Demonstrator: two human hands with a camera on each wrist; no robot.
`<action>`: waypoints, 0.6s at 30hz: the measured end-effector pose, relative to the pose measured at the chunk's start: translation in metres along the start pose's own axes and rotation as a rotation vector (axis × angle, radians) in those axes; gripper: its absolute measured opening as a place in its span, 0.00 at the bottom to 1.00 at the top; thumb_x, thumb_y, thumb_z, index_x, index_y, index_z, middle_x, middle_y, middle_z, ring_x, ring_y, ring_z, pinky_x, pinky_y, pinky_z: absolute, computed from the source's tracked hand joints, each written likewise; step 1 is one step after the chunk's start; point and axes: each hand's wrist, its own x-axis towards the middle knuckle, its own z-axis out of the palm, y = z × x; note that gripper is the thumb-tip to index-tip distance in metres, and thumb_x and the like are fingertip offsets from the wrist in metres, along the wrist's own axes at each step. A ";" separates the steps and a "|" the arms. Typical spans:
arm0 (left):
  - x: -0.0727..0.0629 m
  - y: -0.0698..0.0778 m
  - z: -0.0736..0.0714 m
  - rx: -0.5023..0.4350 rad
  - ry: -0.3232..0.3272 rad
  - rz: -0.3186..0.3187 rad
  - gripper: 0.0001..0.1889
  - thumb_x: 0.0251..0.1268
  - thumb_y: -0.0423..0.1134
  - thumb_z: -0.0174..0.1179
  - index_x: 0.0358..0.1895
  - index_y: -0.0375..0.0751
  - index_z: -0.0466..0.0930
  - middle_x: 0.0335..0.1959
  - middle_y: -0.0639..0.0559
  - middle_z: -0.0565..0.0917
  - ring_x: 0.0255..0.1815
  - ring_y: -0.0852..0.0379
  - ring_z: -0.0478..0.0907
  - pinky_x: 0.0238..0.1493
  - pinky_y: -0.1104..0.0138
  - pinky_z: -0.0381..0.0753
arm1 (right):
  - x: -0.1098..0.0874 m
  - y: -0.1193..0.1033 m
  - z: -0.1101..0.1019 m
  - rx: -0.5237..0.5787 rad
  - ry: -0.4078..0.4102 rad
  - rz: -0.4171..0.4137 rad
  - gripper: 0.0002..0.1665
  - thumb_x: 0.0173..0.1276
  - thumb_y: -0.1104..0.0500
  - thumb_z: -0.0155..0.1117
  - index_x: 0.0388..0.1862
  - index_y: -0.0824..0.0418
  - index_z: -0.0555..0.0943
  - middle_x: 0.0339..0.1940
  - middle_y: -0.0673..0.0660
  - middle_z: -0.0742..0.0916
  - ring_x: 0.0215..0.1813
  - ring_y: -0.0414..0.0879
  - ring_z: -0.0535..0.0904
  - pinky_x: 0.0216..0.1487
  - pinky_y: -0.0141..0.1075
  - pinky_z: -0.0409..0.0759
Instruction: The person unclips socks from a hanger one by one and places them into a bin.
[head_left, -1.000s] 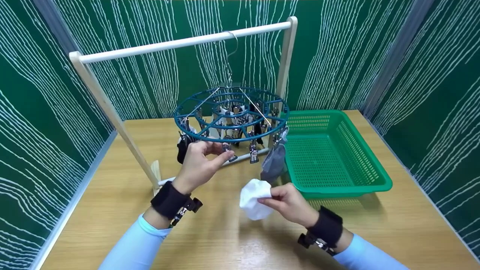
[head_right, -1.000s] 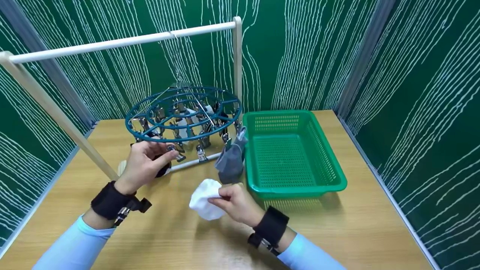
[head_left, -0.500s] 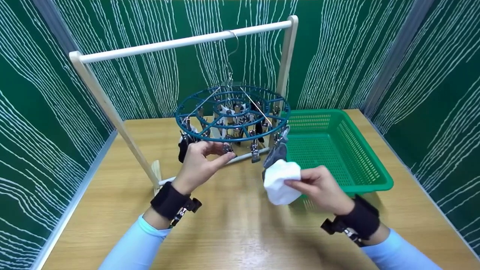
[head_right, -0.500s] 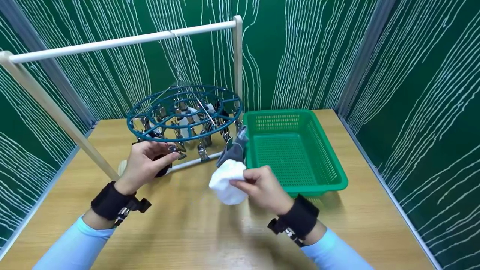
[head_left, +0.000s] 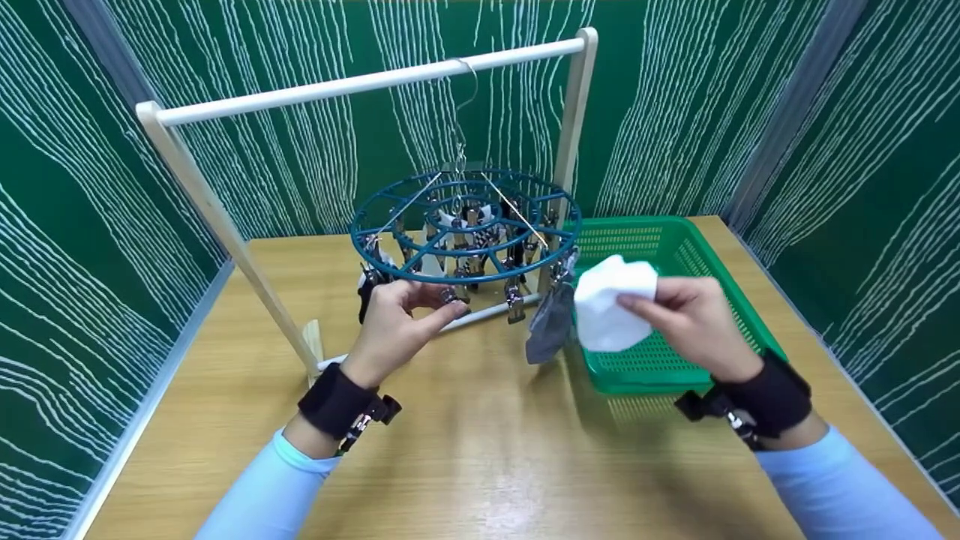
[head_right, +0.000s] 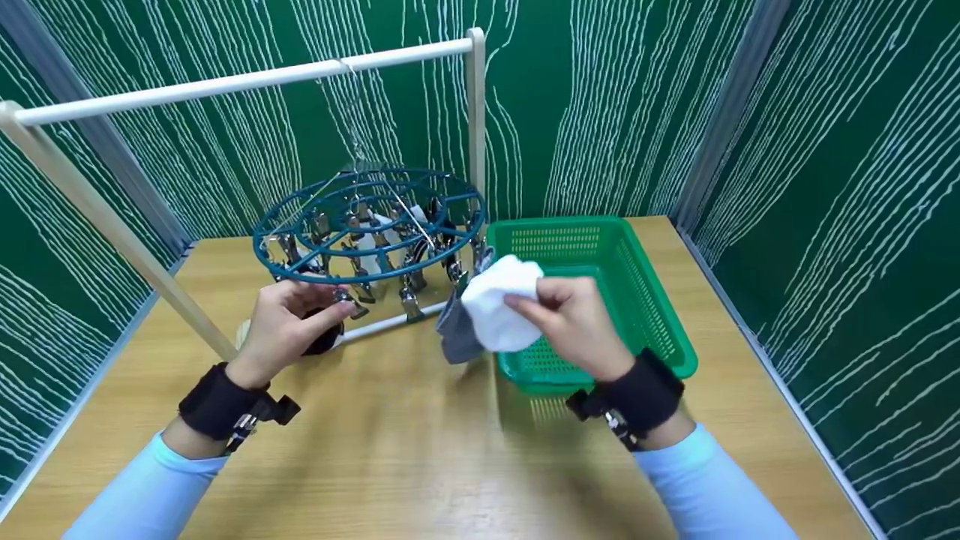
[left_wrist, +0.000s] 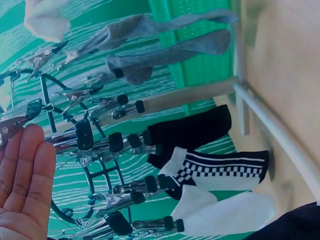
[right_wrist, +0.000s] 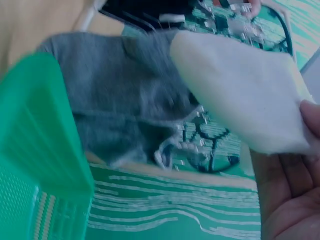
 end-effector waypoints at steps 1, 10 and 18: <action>0.000 0.000 0.000 -0.006 0.003 -0.003 0.11 0.64 0.35 0.79 0.45 0.31 0.92 0.40 0.42 0.94 0.43 0.47 0.92 0.49 0.68 0.86 | 0.004 0.000 -0.004 -0.010 0.008 0.016 0.07 0.67 0.79 0.71 0.42 0.75 0.91 0.39 0.45 0.95 0.40 0.31 0.91 0.43 0.26 0.89; -0.001 0.001 -0.004 -0.034 -0.004 -0.062 0.13 0.65 0.36 0.78 0.48 0.31 0.92 0.43 0.42 0.94 0.44 0.49 0.91 0.44 0.69 0.83 | 0.045 0.018 -0.023 -0.138 -0.002 0.152 0.10 0.75 0.68 0.71 0.42 0.78 0.90 0.41 0.75 0.92 0.35 0.28 0.85 0.37 0.22 0.86; -0.002 0.000 -0.007 -0.026 -0.006 -0.059 0.13 0.67 0.36 0.77 0.49 0.31 0.91 0.43 0.42 0.94 0.44 0.49 0.91 0.43 0.69 0.83 | 0.075 0.045 -0.022 -0.255 -0.109 0.257 0.15 0.77 0.64 0.71 0.46 0.80 0.88 0.44 0.78 0.91 0.31 0.28 0.83 0.30 0.22 0.83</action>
